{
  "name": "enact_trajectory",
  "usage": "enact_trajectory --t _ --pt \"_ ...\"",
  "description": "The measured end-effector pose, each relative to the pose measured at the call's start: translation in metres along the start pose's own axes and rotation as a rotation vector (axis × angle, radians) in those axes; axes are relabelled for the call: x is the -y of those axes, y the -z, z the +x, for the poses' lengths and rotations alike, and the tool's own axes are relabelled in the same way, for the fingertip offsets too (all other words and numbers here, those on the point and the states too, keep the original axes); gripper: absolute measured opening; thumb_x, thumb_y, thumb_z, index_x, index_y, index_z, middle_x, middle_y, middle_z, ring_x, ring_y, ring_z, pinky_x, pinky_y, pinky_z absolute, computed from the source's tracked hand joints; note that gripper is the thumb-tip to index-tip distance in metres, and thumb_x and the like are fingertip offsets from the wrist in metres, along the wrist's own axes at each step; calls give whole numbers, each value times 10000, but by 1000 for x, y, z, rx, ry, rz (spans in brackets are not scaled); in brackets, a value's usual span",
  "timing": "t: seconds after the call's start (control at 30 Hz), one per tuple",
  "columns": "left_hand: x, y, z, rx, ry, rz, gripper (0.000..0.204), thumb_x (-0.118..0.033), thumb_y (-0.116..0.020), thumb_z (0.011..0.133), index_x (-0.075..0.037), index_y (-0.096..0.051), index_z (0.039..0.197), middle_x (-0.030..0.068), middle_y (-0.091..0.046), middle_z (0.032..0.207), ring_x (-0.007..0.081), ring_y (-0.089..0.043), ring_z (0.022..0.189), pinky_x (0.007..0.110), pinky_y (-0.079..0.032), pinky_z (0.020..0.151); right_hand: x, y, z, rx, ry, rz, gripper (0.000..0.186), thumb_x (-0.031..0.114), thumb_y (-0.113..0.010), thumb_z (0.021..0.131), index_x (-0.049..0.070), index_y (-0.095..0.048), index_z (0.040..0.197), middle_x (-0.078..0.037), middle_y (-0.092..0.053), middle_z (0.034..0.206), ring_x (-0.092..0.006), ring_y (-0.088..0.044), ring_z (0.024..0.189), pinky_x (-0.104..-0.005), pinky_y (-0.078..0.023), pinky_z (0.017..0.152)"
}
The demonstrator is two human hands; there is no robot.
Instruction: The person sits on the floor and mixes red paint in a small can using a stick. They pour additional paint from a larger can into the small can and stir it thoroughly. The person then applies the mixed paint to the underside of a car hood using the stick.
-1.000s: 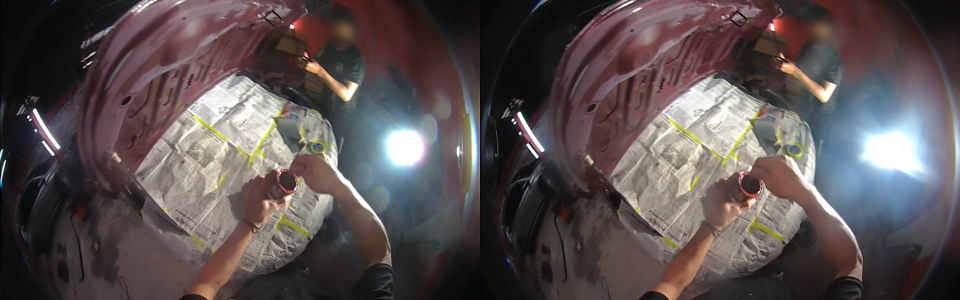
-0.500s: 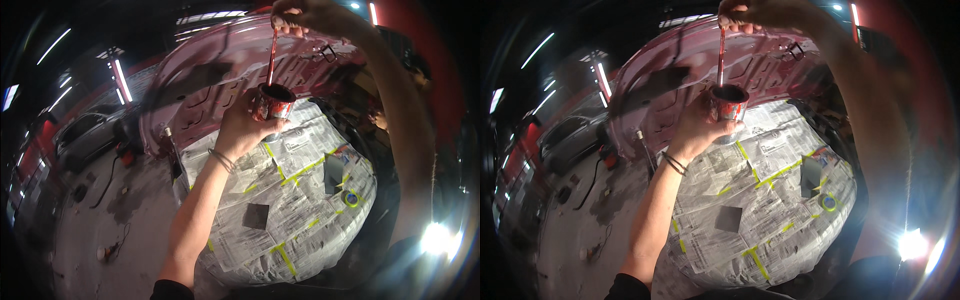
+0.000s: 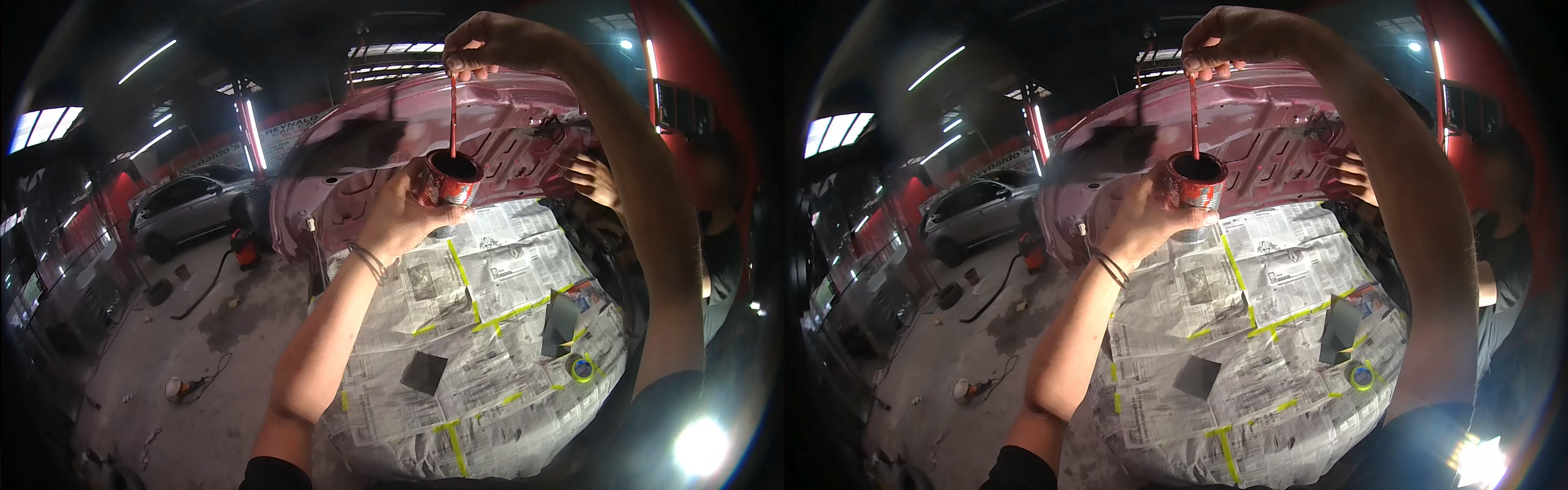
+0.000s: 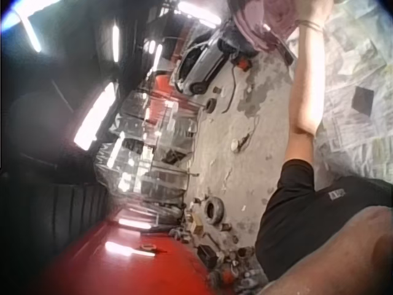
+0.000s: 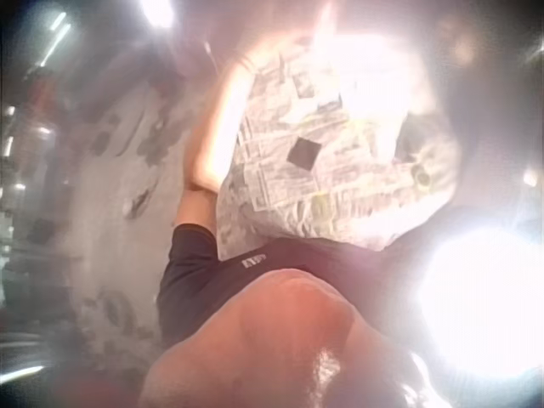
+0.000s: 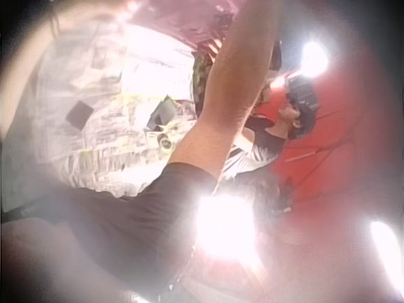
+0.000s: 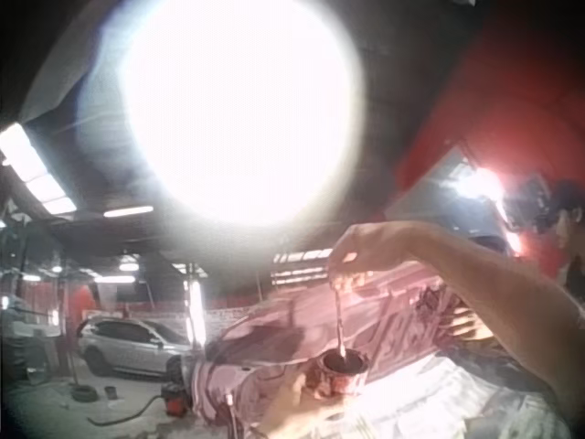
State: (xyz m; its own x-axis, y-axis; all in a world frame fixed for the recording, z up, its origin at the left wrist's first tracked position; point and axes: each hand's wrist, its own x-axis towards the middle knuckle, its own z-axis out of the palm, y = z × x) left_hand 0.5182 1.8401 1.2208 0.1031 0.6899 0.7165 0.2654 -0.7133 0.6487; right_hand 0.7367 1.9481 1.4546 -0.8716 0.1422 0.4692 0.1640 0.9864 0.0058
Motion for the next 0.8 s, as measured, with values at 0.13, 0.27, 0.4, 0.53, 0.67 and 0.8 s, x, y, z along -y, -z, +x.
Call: enact_trajectory --t 0.13,0.27,0.4,0.53,0.67,0.8 --pt "12 -5 4 -8 29 39 735 -110 -1002 758 -1 -615 1374 66 -718 1286 144 -697 1138 326 -584 1045 3 12 -3 -34 31 -53 275 348 -687 1084 96 -795 1091 -23 -774 976 -135 -689 857 -329 -576 778" --pt "19 -9 4 -33 29 -82 775 -97 -1003 753 -5 -606 1412 72 -702 1329 154 -680 1183 332 -573 1062 38 26 -15 -29 -146 -107 300 363 -653 1092 140 -816 1210 -44 -813 1146 -197 -754 1018 -368 -620 883" --pt "15 -9 -1 -36 29 -62 778 -89 -999 755 -9 -605 1421 77 -693 1352 161 -673 1201 335 -553 1082 51 22 -14 -28 -247 -142 293 380 -670 1085 162 -817 1214 -49 -815 1140 -187 -756 1027 -365 -623 868" --pt "4 -11 -4 -18 51 -102 780 -98 -1000 756 -8 -604 1423 72 -701 1331 159 -673 1200 337 -534 1096 27 20 -14 -46 47 -107 253 351 -684 1079 150 -807 1173 -47 -793 1071 -149 -727 978 -340 -602 830" --pt "1 -2 -53 -8 127 -82 797 -171 -1011 752 -1 -609 1418 59 -715 1294 139 -670 1164 313 -535 1052 40 -71 -40 -52 53 219 188 235 -757 1033 54 -802 1062 -7 -773 880 -108 -678 824 -316 -563 754" --pt "15 23 -161 4 497 124 824 -231 -1006 722 -93 -644 1450 27 -713 1291 138 -635 1195 340 -509 1050 75 -212 -90 -196 293 111 110 65 -747 916 130 -808 980 -63 -758 894 -287 -753 860 -409 -591 751"
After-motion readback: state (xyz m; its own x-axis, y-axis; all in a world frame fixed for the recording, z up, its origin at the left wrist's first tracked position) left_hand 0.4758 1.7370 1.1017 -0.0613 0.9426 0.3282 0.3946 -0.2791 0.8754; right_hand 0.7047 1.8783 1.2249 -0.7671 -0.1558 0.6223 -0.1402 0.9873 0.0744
